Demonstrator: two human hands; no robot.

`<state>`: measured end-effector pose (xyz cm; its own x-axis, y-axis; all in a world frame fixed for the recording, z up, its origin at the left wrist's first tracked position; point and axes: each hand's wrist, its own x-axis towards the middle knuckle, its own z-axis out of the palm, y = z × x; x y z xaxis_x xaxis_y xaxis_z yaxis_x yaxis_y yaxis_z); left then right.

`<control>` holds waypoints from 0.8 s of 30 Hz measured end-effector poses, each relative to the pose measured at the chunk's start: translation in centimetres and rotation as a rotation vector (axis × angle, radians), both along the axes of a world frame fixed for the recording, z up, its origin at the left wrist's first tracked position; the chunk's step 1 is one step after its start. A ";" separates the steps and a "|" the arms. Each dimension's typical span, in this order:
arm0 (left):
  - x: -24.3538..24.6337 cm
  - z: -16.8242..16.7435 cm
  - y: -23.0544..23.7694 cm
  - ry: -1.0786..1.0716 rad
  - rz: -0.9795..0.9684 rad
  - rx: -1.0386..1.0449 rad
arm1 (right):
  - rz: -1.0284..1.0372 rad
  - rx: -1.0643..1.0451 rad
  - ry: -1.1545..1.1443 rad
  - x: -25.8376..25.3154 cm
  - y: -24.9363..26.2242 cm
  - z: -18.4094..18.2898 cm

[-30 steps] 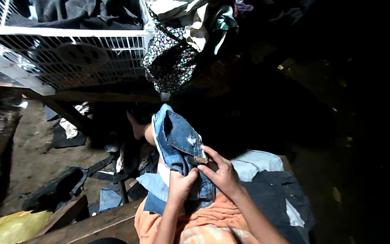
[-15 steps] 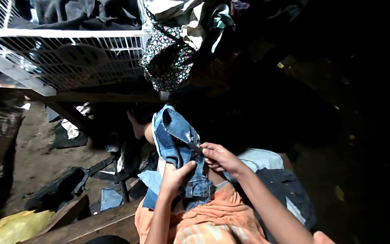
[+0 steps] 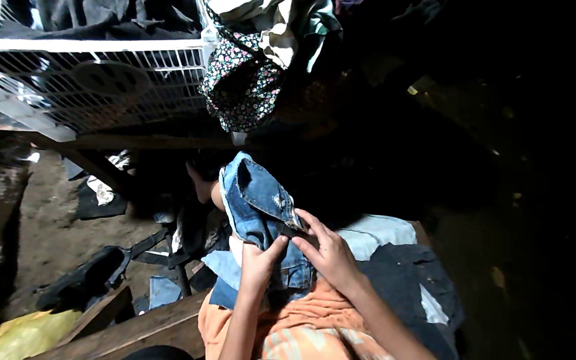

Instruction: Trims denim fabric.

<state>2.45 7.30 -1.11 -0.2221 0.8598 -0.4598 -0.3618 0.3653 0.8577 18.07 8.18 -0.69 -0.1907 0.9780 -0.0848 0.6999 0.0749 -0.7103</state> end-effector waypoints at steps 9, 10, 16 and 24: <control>0.4 -1.4 0.0 0.090 -0.017 0.053 | 0.017 -0.142 0.150 -0.7 2.1 -0.8; 0.2 -1.3 0.1 0.083 -0.019 0.041 | 0.014 -0.184 0.210 -0.7 2.4 -0.7; -0.9 0.1 0.4 -0.050 -0.067 -0.090 | 0.098 -0.695 0.653 1.6 4.3 1.0; -1.6 0.9 0.1 -0.002 -0.196 -0.125 | -0.087 -0.644 1.232 8.5 2.4 1.3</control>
